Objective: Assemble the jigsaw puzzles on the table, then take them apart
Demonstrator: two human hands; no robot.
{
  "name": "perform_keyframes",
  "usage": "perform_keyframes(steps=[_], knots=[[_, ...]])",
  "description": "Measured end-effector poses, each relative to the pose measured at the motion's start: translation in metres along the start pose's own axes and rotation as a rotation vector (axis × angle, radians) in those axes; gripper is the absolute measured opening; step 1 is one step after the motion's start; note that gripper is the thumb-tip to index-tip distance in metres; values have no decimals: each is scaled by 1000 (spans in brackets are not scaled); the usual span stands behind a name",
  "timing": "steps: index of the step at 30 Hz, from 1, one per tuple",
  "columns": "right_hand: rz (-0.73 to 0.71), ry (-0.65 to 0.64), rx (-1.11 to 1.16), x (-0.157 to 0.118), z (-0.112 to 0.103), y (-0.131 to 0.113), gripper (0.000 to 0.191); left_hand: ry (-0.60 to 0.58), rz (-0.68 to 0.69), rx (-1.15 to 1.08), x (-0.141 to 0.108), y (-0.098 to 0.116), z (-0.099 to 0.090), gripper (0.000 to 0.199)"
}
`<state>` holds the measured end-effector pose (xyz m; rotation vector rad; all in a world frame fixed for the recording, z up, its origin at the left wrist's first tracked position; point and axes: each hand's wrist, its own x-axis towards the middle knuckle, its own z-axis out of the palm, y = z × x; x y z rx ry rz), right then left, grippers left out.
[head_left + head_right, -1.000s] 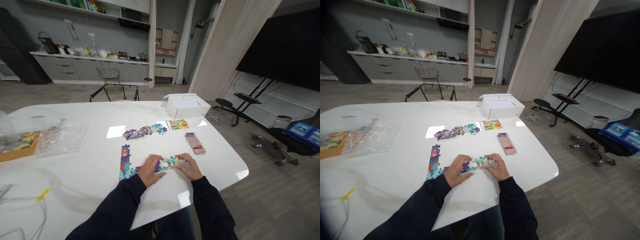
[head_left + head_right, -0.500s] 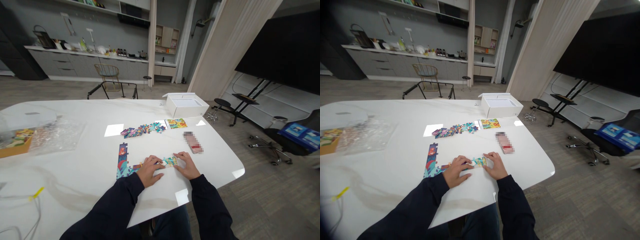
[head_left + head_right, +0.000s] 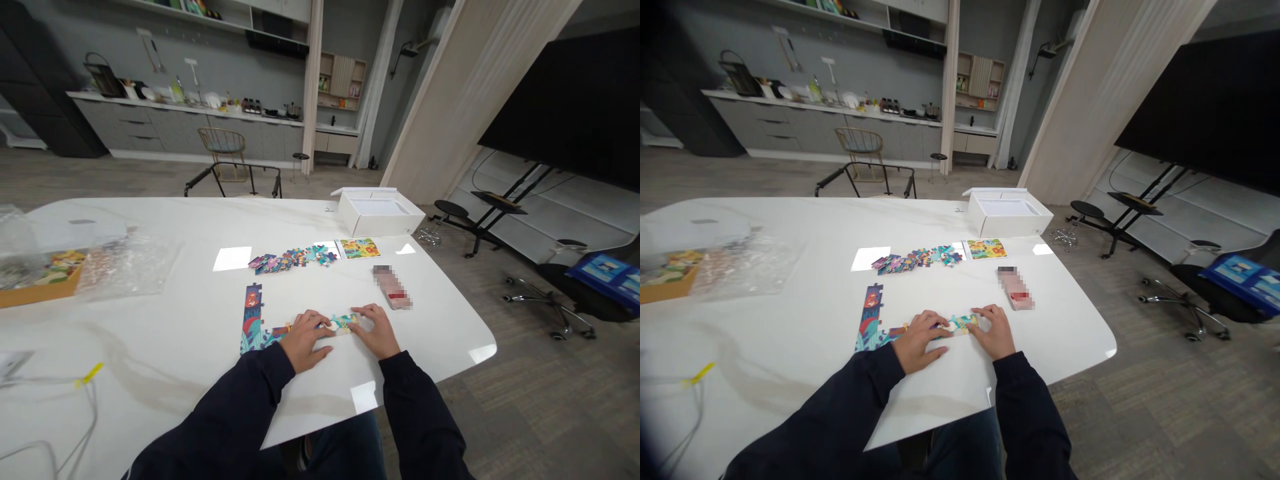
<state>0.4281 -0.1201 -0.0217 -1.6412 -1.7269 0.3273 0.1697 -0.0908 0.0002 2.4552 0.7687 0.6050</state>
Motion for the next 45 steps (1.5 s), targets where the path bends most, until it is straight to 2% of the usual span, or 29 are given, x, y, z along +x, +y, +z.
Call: perform_keyframes(steps=[3, 5, 7, 10, 13, 16, 21, 28, 33, 37, 41, 45], knots=[[5, 9, 28, 0, -1, -2, 40, 38, 30, -19, 1, -1, -4, 28], [37, 30, 76, -1, -2, -2, 41, 151, 34, -54, 2, -16, -18, 26], [73, 58, 121, -2, -2, -1, 42, 351, -56, -71, 2, -46, -43, 20], [85, 72, 130, -1, -2, 0, 45, 645, -418, 29, -5, -109, -86, 19], [115, 86, 130, 0, 0, 0, 49, 728, -639, 89, -13, -165, -115, 32], [171, 110, 128, 2, 1, -1, 54, 694, -711, 104, -11, -193, -120, 39], [234, 110, 113, 5, -1, -5, 57, 619, -732, 206, 6, -200, -113, 43], [274, 113, 114, 9, -4, -10, 58, 660, -717, 33, 10, -207, -115, 45], [243, 123, 138, 7, -2, -10, 56, 655, -715, 25, 9, -207, -115, 41], [214, 126, 135, 6, -1, -8, 50, 679, -706, -16, 9, -210, -115, 38], [205, 128, 137, 6, 0, -6, 46, 747, -628, -72, 8, -209, -115, 37], [208, 134, 140, 5, 2, -3, 48, 852, -558, -120, 8, -195, -118, 39]])
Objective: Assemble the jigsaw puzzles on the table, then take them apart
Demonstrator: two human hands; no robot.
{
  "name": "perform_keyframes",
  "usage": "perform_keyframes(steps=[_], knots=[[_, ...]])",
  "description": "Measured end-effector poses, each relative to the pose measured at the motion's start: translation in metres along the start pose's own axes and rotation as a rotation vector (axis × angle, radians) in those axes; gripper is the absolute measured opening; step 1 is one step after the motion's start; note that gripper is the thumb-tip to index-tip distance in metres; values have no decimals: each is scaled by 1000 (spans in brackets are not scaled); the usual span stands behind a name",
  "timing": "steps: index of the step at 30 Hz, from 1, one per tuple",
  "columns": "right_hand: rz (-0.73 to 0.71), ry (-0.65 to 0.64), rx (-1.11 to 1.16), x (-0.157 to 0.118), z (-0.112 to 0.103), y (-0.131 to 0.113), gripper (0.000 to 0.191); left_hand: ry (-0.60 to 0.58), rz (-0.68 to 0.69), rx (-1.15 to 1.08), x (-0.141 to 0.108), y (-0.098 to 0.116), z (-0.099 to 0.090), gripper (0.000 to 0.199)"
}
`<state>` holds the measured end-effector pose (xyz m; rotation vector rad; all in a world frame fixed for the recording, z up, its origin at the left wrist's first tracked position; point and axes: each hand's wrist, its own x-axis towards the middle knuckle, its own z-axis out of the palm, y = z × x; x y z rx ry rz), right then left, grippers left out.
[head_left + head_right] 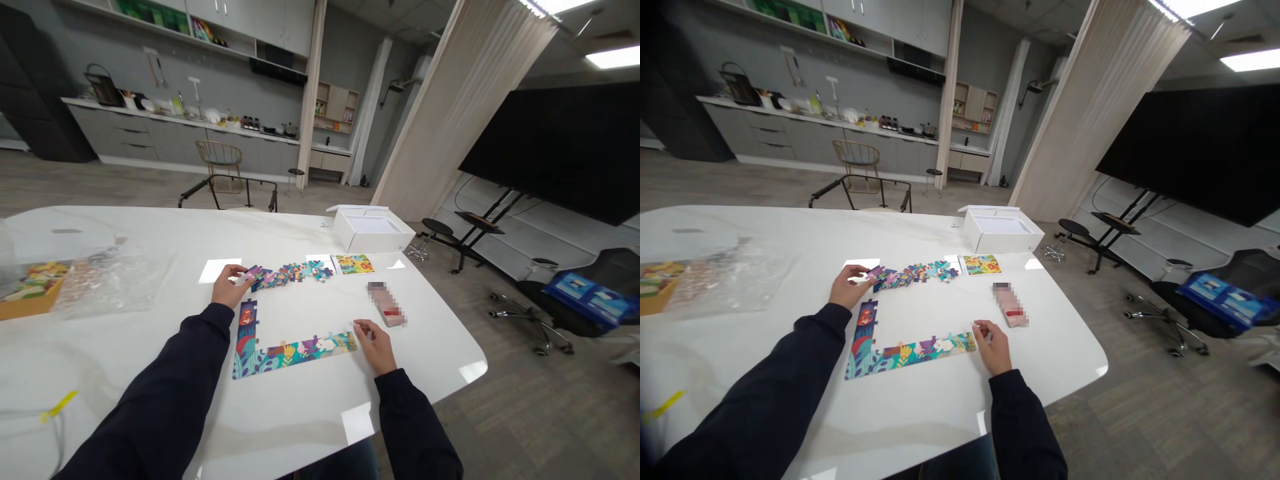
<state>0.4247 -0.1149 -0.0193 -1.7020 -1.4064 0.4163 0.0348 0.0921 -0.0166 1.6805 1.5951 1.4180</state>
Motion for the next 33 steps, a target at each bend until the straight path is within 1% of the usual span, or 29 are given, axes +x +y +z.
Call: perform_keyframes(steps=[2, 4, 7, 9, 12, 15, 17, 20, 22, 24, 26, 28, 30, 33], knots=[[5, 3, 10, 0, 1, 1, 47, 44, 68, -17, -8, 14, -4, 38], [9, 2, 29, 0, 1, 2, 45, 61, 177, -14, -21, 30, -10, 33], [19, -7, 51, 0, 1, 1, 42, 58, 366, 26, -51, 56, -20, 27], [29, -9, 54, 0, 0, 0, 41, 46, 457, 55, -76, 69, -27, 27], [0, 39, 60, 1, -1, -6, 40, -43, 483, 65, -109, 82, -32, 29], [-151, 94, 74, 3, 0, -26, 31, -132, 474, 36, -128, 86, -32, 32], [-271, 49, 123, 5, 7, -48, 25, -164, 470, 24, -131, 86, -30, 32], [-389, -119, 256, 12, 31, -87, 21, -187, 458, 23, -129, 82, -27, 34], [-454, -221, 314, 18, 54, -109, 29, -193, 449, 25, -127, 80, -26, 35], [-502, -278, 325, 23, 78, -122, 42, -191, 446, 21, -125, 80, -27, 35], [-528, -319, 311, 26, 96, -125, 51, -183, 449, 15, -123, 80, -29, 34], [-532, -352, 298, 27, 104, -122, 56, -177, 455, 14, -121, 82, -31, 33], [-518, -367, 294, 25, 104, -116, 57, -180, 462, 13, -121, 84, -32, 33], [-476, -358, 300, 23, 97, -111, 56, -195, 460, 5, -121, 85, -33, 34]])
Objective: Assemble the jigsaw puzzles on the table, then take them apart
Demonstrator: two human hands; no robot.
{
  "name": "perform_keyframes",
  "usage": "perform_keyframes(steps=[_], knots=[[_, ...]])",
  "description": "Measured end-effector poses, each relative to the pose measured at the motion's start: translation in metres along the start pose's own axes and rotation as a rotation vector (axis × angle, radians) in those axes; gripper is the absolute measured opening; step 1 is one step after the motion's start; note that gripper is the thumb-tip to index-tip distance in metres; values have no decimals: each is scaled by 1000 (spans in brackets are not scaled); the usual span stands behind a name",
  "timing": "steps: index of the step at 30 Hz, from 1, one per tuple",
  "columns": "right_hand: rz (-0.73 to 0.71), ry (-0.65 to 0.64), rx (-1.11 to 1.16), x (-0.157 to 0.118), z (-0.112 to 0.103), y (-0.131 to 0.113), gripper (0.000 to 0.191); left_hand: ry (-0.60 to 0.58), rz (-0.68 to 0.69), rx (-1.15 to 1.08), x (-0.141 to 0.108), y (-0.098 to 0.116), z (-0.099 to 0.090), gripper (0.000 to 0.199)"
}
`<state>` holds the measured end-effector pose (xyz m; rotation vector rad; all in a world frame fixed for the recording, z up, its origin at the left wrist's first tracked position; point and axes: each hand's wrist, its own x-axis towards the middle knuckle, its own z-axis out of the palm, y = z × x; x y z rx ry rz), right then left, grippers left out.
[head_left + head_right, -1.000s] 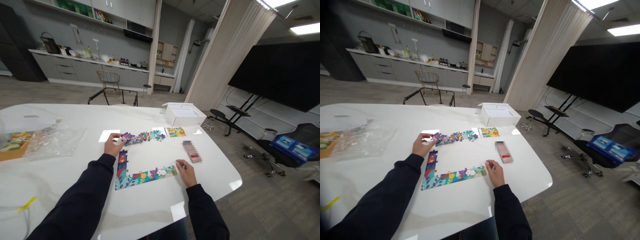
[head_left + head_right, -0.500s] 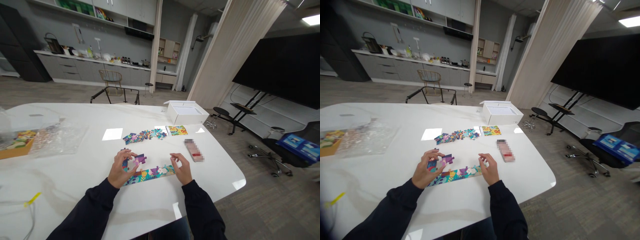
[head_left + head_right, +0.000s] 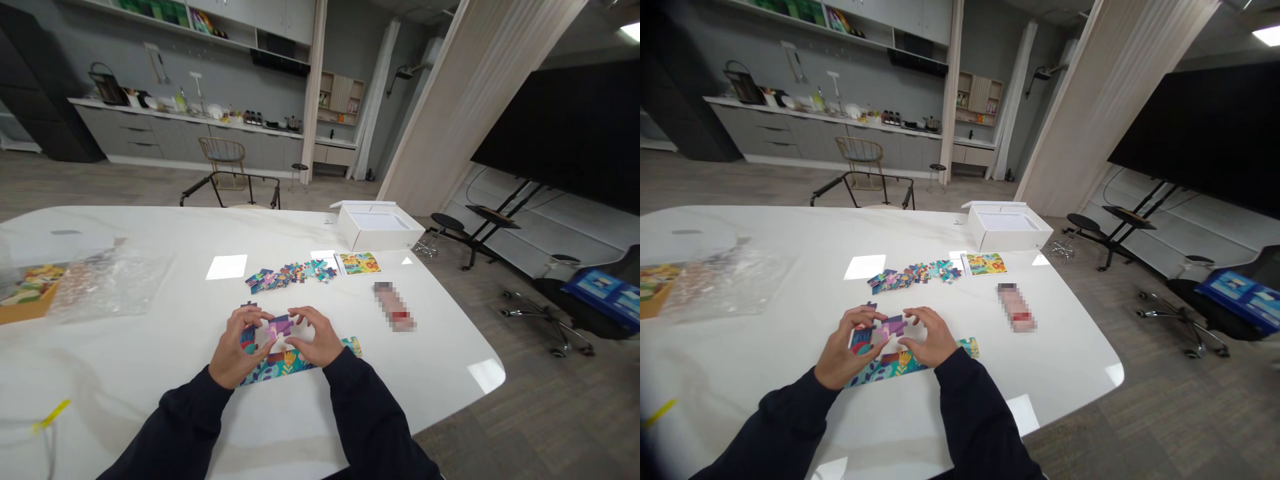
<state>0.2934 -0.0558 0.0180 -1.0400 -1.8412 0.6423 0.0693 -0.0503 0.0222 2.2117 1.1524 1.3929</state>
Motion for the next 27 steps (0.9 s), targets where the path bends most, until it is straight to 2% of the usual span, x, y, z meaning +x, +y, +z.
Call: perform_keyframes(steps=[6, 13, 27], knots=[[2, -38, -7, -1, -1, -2, 50, -32, 4, -10, -2, 1, 1, 32], [8, -34, -3, -2, 2, -1, 54, -38, 26, -8, -1, 0, 1, 28], [-16, -31, -22, -1, 2, 1, 42, -41, 61, 5, -1, -1, 1, 27]])
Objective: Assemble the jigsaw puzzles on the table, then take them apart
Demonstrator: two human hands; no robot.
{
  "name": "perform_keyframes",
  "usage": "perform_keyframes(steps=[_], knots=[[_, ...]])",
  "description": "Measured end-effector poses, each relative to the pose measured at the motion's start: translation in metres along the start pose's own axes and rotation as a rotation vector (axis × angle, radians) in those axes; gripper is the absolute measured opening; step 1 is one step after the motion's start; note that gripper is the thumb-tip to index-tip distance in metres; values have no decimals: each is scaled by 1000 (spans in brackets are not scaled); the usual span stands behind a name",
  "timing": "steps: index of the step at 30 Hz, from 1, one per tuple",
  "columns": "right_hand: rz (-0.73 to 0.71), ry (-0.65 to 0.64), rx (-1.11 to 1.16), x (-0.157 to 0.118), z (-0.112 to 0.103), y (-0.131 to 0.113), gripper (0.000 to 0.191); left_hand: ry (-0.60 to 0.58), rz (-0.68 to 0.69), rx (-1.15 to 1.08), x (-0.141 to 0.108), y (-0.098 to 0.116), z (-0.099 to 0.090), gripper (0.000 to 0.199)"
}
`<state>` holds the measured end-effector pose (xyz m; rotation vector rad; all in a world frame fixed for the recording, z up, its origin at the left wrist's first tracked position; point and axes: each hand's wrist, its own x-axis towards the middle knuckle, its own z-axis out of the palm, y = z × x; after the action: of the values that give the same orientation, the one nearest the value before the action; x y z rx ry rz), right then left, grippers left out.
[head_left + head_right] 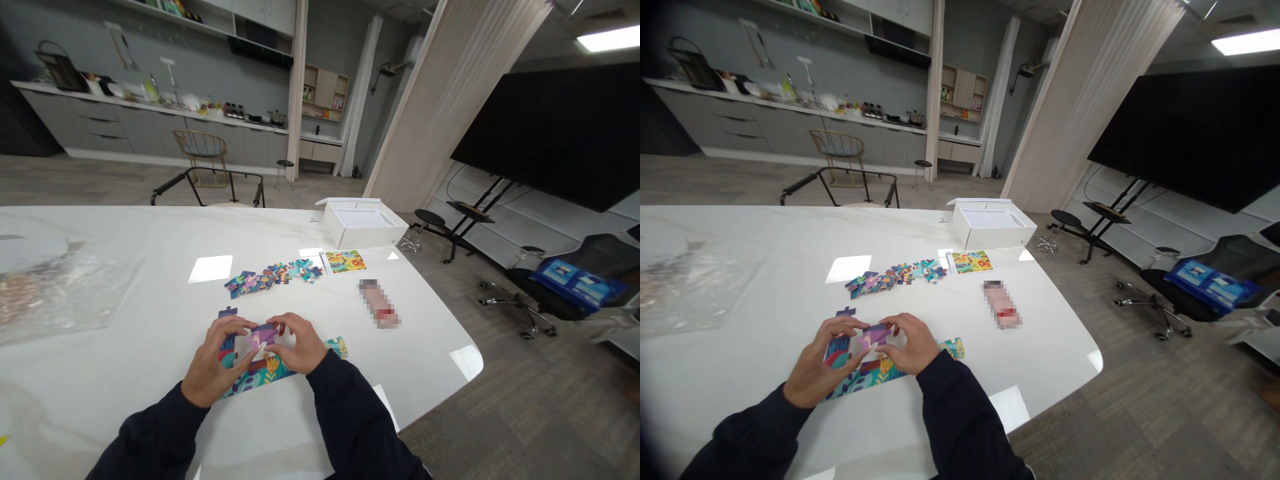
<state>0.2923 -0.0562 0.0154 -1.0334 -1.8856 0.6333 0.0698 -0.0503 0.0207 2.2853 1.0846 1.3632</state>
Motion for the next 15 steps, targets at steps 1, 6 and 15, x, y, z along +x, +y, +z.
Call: perform_keyframes(steps=[1, 6, 15], knots=[[-2, 3, 0, 0, 0, 0, 42, 0, 4, -1, 0, 0, 0, 28], [2, 22, 8, 1, -1, 0, 43, -10, 6, 9, 1, 0, -2, 33], [17, 124, 28, 2, -4, -4, 41, 3, -38, 14, -1, 1, -2, 38]])
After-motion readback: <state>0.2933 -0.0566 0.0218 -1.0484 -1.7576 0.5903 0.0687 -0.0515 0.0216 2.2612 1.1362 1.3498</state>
